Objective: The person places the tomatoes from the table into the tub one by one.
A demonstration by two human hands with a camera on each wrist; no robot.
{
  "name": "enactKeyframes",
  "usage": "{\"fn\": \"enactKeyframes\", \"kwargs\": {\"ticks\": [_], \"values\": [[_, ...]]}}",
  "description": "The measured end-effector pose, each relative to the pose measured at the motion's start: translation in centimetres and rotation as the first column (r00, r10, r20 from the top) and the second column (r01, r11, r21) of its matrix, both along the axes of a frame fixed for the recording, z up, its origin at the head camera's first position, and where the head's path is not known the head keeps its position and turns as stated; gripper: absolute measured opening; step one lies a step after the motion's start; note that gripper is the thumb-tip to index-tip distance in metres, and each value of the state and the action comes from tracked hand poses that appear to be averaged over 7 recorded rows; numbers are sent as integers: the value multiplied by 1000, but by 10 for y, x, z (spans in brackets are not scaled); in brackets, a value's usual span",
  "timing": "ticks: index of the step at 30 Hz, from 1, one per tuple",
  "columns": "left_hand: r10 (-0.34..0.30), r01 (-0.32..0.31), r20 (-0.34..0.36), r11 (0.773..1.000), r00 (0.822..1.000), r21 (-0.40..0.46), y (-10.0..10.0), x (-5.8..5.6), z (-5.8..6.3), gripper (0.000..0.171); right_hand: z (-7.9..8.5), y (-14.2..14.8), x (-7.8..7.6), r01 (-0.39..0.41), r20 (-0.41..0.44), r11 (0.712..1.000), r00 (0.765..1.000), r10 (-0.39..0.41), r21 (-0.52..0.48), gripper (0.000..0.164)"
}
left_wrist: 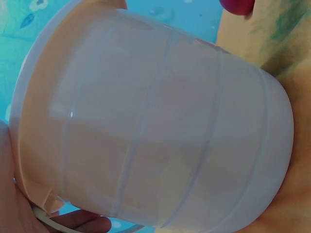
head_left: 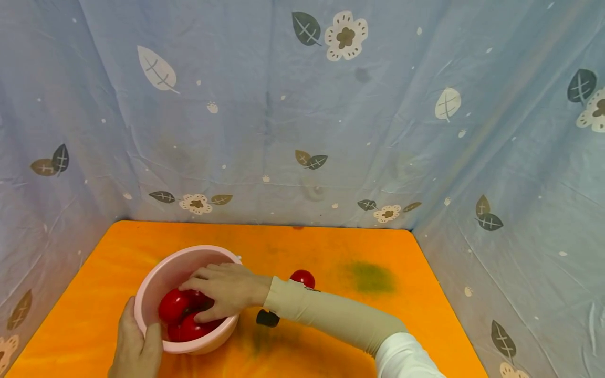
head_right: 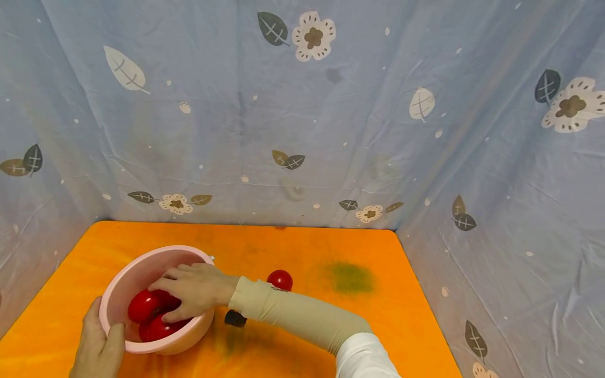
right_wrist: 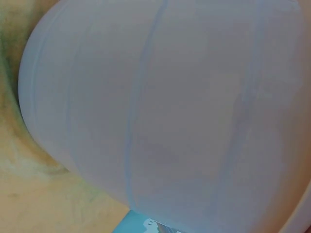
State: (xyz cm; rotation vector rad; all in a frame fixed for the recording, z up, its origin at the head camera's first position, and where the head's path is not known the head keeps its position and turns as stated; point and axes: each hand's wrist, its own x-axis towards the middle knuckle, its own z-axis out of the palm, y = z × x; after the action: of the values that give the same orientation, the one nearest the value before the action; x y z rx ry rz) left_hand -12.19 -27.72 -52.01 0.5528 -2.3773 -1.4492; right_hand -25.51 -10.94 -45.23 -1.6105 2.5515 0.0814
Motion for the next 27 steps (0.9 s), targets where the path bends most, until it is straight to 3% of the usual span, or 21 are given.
{"fn": "enactKeyframes", "kwargs": {"ticks": [8, 12, 16, 22, 27], "values": [[-1, 1, 52, 1000, 999, 3, -1, -1, 2, 72, -1, -1, -1, -3, 7, 1000, 1000, 3, 8, 58], [12, -12, 70, 1000, 997, 6, 0, -1, 3, 72, 2, 0, -5, -24, 59, 997, 998, 28, -67, 57], [23, -23, 92, 1000, 996, 7, 2, -1, 4, 71, 14, 7, -9, -63, 92, 983, 993, 79, -172, 52], [8, -9, 51, 1000, 999, 21, 1, 0, 4, 71, 48, 18, -11, -82, -49, 967, 996, 72, -243, 48], [17, -19, 64, 999, 998, 28, 3, 0, 4, 72, 72, 28, -10, -23, -176, 974, 984, -18, -225, 45]]}}
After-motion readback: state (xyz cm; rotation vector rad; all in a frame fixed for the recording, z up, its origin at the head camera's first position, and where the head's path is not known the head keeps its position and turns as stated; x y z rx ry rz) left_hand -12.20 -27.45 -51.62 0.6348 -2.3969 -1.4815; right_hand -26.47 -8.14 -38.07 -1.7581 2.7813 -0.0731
